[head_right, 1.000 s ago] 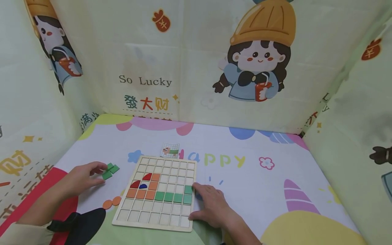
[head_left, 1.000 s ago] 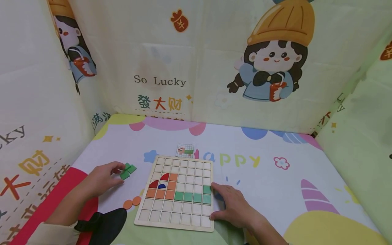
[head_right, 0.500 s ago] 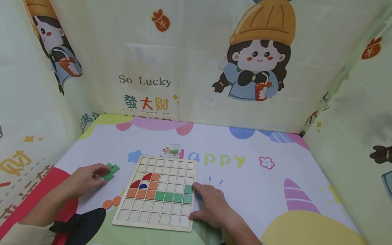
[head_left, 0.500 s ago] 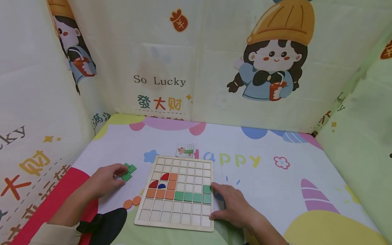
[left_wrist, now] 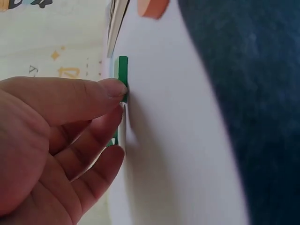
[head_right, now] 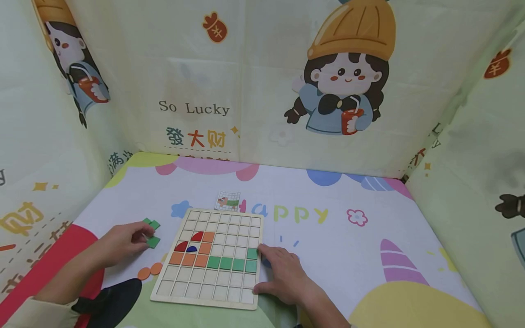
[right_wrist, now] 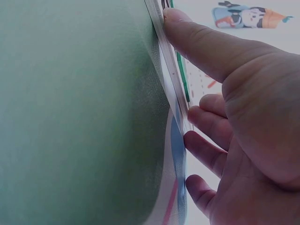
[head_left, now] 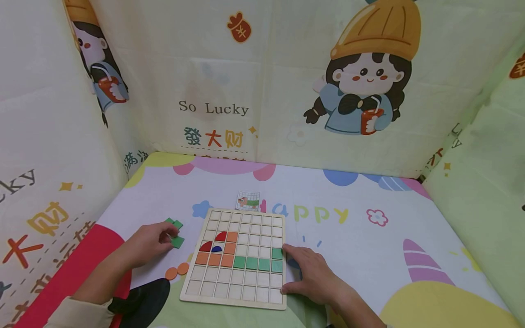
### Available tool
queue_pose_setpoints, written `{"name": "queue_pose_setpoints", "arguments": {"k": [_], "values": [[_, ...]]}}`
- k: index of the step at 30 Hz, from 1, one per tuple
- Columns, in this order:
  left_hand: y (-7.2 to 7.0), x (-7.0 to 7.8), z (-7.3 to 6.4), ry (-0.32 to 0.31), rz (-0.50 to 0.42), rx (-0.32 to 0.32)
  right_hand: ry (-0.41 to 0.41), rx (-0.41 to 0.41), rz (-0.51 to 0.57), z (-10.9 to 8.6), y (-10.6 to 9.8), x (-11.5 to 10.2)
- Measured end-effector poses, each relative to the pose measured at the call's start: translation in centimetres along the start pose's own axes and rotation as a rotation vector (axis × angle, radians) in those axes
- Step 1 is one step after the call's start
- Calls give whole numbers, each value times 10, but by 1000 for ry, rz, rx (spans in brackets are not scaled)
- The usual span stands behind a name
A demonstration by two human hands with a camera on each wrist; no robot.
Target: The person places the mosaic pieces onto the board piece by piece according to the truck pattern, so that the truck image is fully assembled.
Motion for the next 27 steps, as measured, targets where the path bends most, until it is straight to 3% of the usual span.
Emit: {"name": "queue_pose_setpoints", "arguments": {"k": [27], "values": [[4, 12, 3, 13, 82, 7, -11, 3, 6, -2, -3, -3]]}}
Point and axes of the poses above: each hand's wrist, its own z-axis towards the middle knuckle, its own y-axis out of the palm, x = y × z, the point moved 1 cm from there along z, towards the middle knuckle
